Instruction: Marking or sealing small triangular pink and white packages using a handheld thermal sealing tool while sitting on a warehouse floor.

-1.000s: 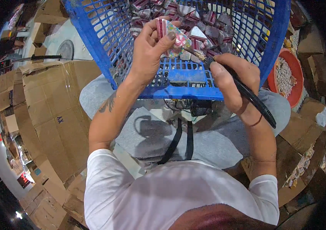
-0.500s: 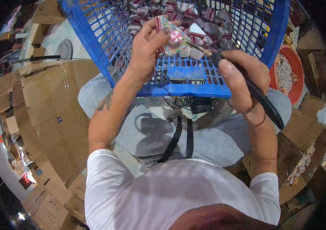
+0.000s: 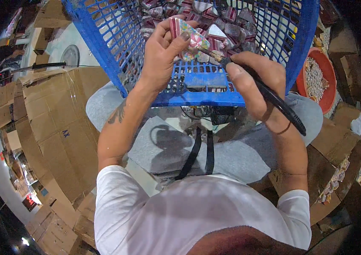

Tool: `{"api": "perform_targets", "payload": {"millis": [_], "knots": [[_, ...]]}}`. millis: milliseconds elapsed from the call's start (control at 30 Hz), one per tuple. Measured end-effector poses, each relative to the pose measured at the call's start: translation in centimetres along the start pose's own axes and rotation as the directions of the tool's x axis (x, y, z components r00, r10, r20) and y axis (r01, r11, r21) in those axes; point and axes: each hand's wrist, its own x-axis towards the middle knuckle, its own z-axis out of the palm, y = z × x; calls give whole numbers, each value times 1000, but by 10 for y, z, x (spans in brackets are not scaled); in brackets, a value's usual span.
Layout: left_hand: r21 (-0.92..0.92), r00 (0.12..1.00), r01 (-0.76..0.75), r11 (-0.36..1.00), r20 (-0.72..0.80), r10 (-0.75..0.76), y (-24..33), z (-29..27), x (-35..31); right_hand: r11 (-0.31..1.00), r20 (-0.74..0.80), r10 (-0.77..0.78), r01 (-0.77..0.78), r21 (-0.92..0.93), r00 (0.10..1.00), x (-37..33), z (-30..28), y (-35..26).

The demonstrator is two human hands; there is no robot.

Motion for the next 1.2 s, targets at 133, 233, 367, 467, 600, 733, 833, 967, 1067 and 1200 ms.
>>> {"api": "perform_targets", "payload": {"millis": [133, 233, 367, 467, 600, 733, 833, 967, 1067, 1200], "knots": [[29, 999, 1, 1000, 33, -2, -2, -3, 1, 998, 8, -53, 53, -17, 999, 1, -2, -1], [-99, 995, 89, 991, 58, -83, 2, -2, -2, 983, -62, 147, -140, 115, 987, -4, -12, -9], [-126, 995, 86, 988, 64, -78, 5, -5, -3, 971, -217, 199, -163, 173, 956, -7, -21, 1], [-180, 997, 60, 982, -43, -69, 16, -18, -11, 929, -271, 273, -180, 324, 923, -5, -19, 10], [400, 810, -54, 915, -518, 274, 123, -93, -105, 941, -379, 249, -130, 311, 891, -2, -36, 27], [853, 417, 522, 8, -264, 870, 255, -172, -213, 879, -388, 295, -89, 469, 873, 3, -42, 24], [575, 772, 447, -686, 139, 620, 251, -170, -196, 847, -380, 350, -116, 519, 856, 3, -45, 33], [984, 980, 5, 179, -41, 197, 89, -66, -44, 869, -342, 391, -221, 442, 854, 6, -33, 30], [977, 910, -214, 13, 204, -360, -67, -61, 32, 895, -356, 392, -263, 359, 848, 10, -32, 27], [934, 870, -355, -33, 318, -376, -215, -15, 65, 911, -405, 357, -217, 351, 842, 4, -40, 33]]}}
